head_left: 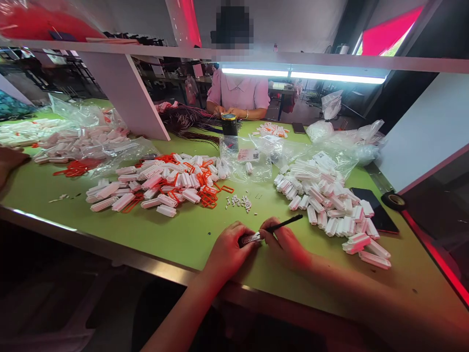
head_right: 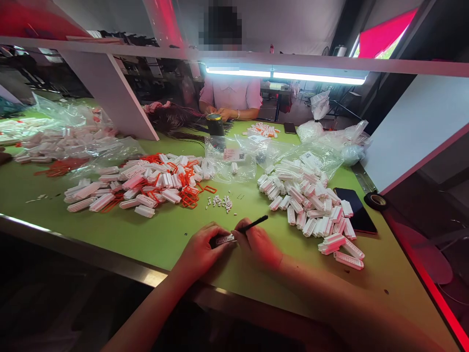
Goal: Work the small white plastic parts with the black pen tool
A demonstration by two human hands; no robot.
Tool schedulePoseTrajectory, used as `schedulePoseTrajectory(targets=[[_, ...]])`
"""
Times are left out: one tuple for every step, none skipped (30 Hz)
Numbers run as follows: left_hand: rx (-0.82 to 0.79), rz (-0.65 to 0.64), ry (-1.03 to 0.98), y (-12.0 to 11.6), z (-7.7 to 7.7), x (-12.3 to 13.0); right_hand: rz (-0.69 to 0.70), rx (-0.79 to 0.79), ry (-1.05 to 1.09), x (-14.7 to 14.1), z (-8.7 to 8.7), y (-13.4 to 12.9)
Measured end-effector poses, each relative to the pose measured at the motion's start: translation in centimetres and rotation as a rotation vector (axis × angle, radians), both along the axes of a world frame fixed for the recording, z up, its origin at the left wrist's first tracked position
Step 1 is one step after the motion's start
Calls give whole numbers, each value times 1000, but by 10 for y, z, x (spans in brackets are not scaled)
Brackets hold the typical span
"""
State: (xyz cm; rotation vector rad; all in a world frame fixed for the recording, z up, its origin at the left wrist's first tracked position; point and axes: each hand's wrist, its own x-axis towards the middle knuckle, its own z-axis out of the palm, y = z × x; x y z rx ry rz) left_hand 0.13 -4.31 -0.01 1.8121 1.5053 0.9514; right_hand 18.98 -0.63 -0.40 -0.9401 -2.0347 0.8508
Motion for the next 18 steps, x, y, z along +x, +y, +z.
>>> schedulePoseTrajectory(targets=[[-2,1,1,0,1,0,0,-4,-9,0,0,0],[-3,3,2,0,2,0,0,-10,-20,0,0,0],[-5,4,2,0,2,1,1,-15,-29,0,0,0],[-8,5,2,-1,3,1,3,-20,-36,1,0,0],[-10,8,1,-1,4,1,9,-23,-41,1,1,-1],[-12,9,0,-1,5,1,16,-23,-46,1,1,-1],[-13,9,-1,-1,5,1,22,-21,-51,1,1,-1],[-13,7,-1,-2,5,2,27,-19,-57,1,2,-2],[-12,5,-2,-2,5,1,29,-18,-60,1,2,-2],[-11,1,-2,-2,5,1,25,-15,-58,1,2,-2],[-10,-2,-2,-2,5,1,18,-13,-50,1,2,-3],[-11,-3,-3,-2,4,1,9,-10,-37,1,2,-3],[-10,-3,-2,-2,4,1,3,-7,-24,1,2,-3],[-11,-3,-2,-1,4,1,0,-5,-13,1,2,-3],[-9,-3,-2,-1,4,1,0,-3,-7,1,2,-3],[-7,-3,-3,-1,3,1,2,-2,-6,1,1,-3],[-4,-3,-4,-1,4,1,4,-2,-8,1,1,-2],[-1,-3,-5,-1,4,1,4,-4,-13,1,1,-2]])
